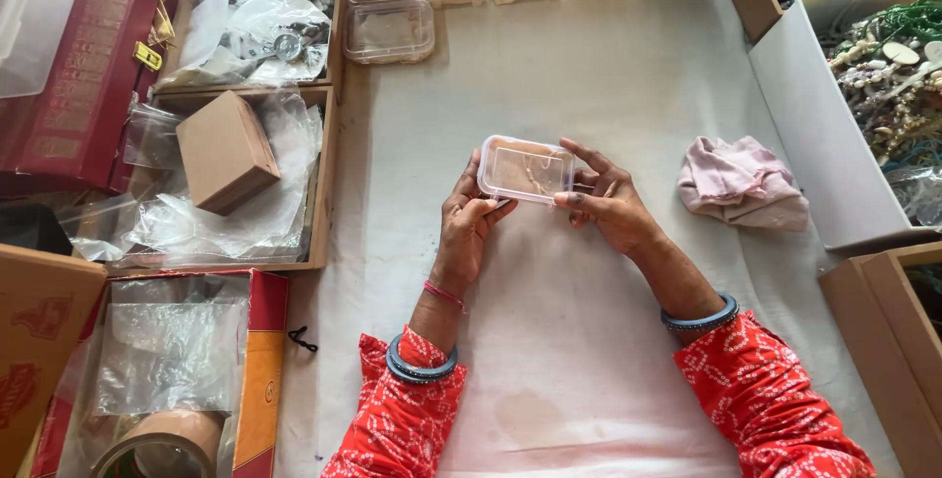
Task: The person places a small beaded item into a clear plastic bag and then into a beige cloth pouch. They place the pouch into a clear plastic container and close it. Finally, they wipe a beaded necklace with a pink cloth.
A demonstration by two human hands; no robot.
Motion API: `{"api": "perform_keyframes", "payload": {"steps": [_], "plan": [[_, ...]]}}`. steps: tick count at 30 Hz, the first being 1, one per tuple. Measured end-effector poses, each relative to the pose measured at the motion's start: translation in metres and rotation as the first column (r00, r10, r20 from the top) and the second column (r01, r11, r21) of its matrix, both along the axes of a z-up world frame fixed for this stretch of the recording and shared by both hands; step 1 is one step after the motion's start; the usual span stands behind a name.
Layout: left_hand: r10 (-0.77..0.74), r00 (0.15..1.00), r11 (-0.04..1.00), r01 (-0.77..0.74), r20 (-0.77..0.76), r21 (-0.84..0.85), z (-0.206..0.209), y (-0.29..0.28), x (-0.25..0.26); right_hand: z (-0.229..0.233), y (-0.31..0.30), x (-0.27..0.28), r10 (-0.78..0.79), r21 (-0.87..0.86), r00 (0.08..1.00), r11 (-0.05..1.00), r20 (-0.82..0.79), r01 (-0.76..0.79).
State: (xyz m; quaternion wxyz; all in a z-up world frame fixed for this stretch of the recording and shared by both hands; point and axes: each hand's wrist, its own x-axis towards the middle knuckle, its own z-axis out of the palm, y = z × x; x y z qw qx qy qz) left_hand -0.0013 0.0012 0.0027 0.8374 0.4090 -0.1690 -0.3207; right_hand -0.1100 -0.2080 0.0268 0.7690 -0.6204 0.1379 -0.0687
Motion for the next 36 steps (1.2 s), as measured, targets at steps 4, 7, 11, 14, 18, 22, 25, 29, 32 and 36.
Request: {"api": "perform_keyframes", "payload": {"steps": [4, 7, 11, 14, 18, 22, 25, 29, 32, 36], "plan": [[0.011, 1.000, 1.000, -0.011, 0.002, 0.025, 0.001, -0.002, -0.001, 0.000, -0.002, -0.001, -0.001, 0.003, 1.000, 1.000, -0.004, 0.001], [0.026, 0.999, 0.998, -0.028, 0.029, 0.051, -0.001, 0.000, -0.002, -0.004, -0.001, -0.001, 0.005, 0.017, 1.000, 1.000, 0.006, -0.005], [0.017, 0.996, 1.000, -0.019, 0.085, 0.022, -0.003, -0.003, -0.002, -0.005, -0.004, -0.001, 0.005, 0.031, 1.000, 1.000, 0.030, -0.006], [0.024, 0.989, 0.995, -0.038, 0.144, 0.097, -0.003, -0.006, -0.001, -0.003, -0.008, 0.002, 0.005, 0.052, 1.000, 0.999, 0.022, -0.007], [0.061, 0.988, 0.985, -0.083, 0.142, 0.151, -0.005, -0.004, 0.000, -0.005, -0.006, 0.000, 0.010, 0.088, 1.000, 0.996, 0.014, -0.011], [0.014, 0.999, 0.999, -0.015, 0.041, 0.033, -0.008, -0.001, 0.002, -0.004, -0.008, 0.000, 0.008, 0.115, 0.999, 0.993, 0.033, -0.011], [0.008, 0.999, 1.000, -0.008, 0.036, 0.017, -0.007, -0.001, 0.000, -0.007, -0.008, -0.001, 0.007, 0.116, 0.999, 0.993, 0.033, -0.010], [0.021, 0.993, 0.991, -0.037, 0.119, 0.127, -0.001, -0.001, -0.001, -0.003, -0.006, 0.000, 0.001, 0.101, 1.000, 0.995, 0.017, -0.003], [0.027, 0.986, 0.988, -0.051, 0.167, 0.146, -0.005, -0.002, 0.000, -0.004, -0.006, 0.000, -0.006, 0.101, 1.000, 0.995, 0.011, 0.005], [0.022, 0.983, 0.988, -0.049, 0.181, 0.145, -0.006, -0.003, 0.001, -0.009, -0.009, 0.000, -0.011, 0.114, 1.000, 0.993, 0.019, 0.009]]}}
